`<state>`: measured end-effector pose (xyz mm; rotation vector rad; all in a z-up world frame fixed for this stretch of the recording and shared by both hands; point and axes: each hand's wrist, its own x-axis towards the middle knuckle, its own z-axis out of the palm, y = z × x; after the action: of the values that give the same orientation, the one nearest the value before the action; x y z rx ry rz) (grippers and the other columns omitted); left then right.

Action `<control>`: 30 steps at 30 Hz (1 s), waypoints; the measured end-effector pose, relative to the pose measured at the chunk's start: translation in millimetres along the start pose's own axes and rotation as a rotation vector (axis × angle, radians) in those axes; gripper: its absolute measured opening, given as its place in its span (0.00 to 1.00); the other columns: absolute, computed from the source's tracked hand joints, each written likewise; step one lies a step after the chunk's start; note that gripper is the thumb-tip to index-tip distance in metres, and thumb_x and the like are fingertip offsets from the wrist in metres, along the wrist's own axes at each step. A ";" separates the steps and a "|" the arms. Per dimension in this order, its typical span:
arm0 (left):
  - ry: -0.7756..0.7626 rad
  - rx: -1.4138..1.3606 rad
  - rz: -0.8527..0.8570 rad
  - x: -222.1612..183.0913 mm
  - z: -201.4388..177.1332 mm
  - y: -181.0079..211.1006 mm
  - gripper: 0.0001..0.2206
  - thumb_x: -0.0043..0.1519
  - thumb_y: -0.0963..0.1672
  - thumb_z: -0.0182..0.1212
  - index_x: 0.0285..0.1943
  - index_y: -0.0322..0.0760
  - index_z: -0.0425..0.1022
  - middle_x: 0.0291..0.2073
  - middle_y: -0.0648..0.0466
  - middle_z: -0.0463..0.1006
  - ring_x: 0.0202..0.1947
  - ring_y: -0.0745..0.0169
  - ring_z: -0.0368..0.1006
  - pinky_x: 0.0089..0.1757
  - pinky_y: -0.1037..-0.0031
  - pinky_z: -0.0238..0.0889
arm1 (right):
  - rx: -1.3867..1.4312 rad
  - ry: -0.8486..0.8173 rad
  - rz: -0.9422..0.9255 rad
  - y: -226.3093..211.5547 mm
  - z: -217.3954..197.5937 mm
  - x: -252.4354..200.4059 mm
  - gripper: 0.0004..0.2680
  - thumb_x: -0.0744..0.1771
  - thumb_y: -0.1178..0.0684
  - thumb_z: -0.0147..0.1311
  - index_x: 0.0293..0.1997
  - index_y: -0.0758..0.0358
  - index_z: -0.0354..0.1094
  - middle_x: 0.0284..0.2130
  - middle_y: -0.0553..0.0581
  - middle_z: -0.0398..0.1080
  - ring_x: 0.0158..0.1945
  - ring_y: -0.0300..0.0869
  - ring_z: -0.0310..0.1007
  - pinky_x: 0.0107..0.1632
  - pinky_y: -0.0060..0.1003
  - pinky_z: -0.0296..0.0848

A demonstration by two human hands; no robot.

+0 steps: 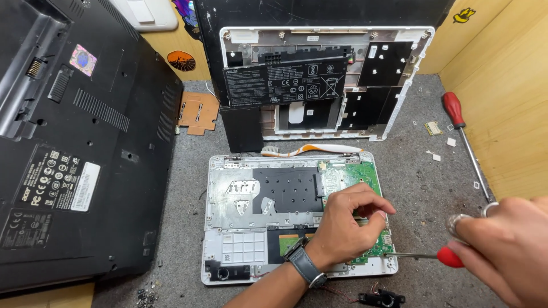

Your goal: Removing or installing a motherboard and screws inside a laptop chassis using a screwdriver.

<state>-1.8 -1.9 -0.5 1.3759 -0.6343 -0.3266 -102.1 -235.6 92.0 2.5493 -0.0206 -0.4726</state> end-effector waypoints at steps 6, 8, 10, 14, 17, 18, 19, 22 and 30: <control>0.020 0.017 -0.008 0.6 -1.5 2.7 0.07 0.58 0.38 0.55 0.35 0.40 0.80 0.30 0.56 0.74 0.30 0.68 0.67 0.33 0.77 0.63 | 0.040 0.482 -0.522 10.6 -23.5 2.8 0.07 0.68 0.40 0.50 0.32 0.42 0.58 0.28 0.48 0.58 0.25 0.44 0.71 0.21 0.45 0.67; 0.022 0.012 -0.006 0.5 -1.5 2.1 0.07 0.57 0.38 0.55 0.34 0.40 0.80 0.30 0.56 0.74 0.30 0.68 0.67 0.33 0.77 0.63 | 0.085 0.745 -0.625 7.2 -33.5 -0.9 0.13 0.68 0.40 0.51 0.25 0.49 0.61 0.22 0.53 0.59 0.24 0.50 0.63 0.15 0.49 0.57; 0.031 0.011 -0.014 1.3 -0.9 2.9 0.07 0.58 0.39 0.56 0.34 0.39 0.80 0.30 0.56 0.75 0.29 0.68 0.67 0.32 0.77 0.63 | 0.035 0.788 -0.669 4.9 -39.2 -5.7 0.10 0.68 0.47 0.54 0.34 0.63 0.64 0.21 0.52 0.58 0.23 0.47 0.63 0.16 0.45 0.56; 0.041 0.011 -0.015 2.1 -2.5 4.0 0.07 0.57 0.38 0.56 0.33 0.39 0.80 0.29 0.55 0.75 0.29 0.68 0.68 0.33 0.77 0.65 | -0.027 0.438 -0.623 17.5 31.3 -9.9 0.14 0.71 0.41 0.43 0.42 0.63 0.67 0.22 0.53 0.66 0.21 0.56 0.76 0.26 0.55 0.78; 0.021 0.005 -0.022 2.1 -0.6 4.6 0.07 0.58 0.39 0.55 0.33 0.38 0.80 0.29 0.55 0.73 0.29 0.67 0.67 0.32 0.75 0.63 | -0.060 -0.065 -0.021 15.9 20.5 -7.2 0.21 0.57 0.09 0.39 0.28 0.26 0.60 0.18 0.35 0.68 0.30 0.41 0.74 0.43 0.46 0.71; 0.031 0.023 -0.017 1.9 0.5 4.9 0.06 0.57 0.39 0.56 0.33 0.39 0.80 0.29 0.56 0.73 0.28 0.67 0.66 0.32 0.75 0.63 | -0.046 -0.190 -0.047 10.2 -8.1 -6.7 0.20 0.60 0.12 0.40 0.42 0.27 0.57 0.22 0.35 0.71 0.32 0.43 0.76 0.39 0.45 0.74; 0.040 0.047 -0.007 3.0 -0.8 5.7 0.06 0.57 0.39 0.57 0.32 0.39 0.80 0.28 0.56 0.74 0.28 0.68 0.66 0.32 0.75 0.62 | -0.027 -0.309 -0.071 3.5 -37.3 -3.9 0.23 0.63 0.15 0.42 0.56 0.28 0.53 0.26 0.36 0.74 0.33 0.44 0.79 0.36 0.44 0.77; 0.047 0.059 0.022 2.2 -1.2 5.9 0.06 0.56 0.39 0.57 0.32 0.39 0.81 0.28 0.57 0.74 0.27 0.68 0.65 0.31 0.76 0.60 | -0.088 -0.148 -0.468 3.4 -37.1 -10.7 0.21 0.64 0.49 0.54 0.60 0.37 0.47 0.49 0.53 0.54 0.44 0.53 0.65 0.18 0.57 0.81; 0.054 0.054 0.011 2.0 -0.6 3.3 0.06 0.56 0.39 0.57 0.32 0.38 0.81 0.27 0.57 0.73 0.26 0.69 0.65 0.30 0.77 0.60 | -0.045 0.020 -0.479 -1.4 -51.8 0.9 0.08 0.68 0.39 0.49 0.30 0.39 0.62 0.26 0.43 0.66 0.33 0.50 0.70 0.24 0.53 0.72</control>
<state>-0.4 -1.9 3.1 1.4273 -0.6093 -0.2640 -84.0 -208.0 131.9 2.5050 0.6119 -0.6157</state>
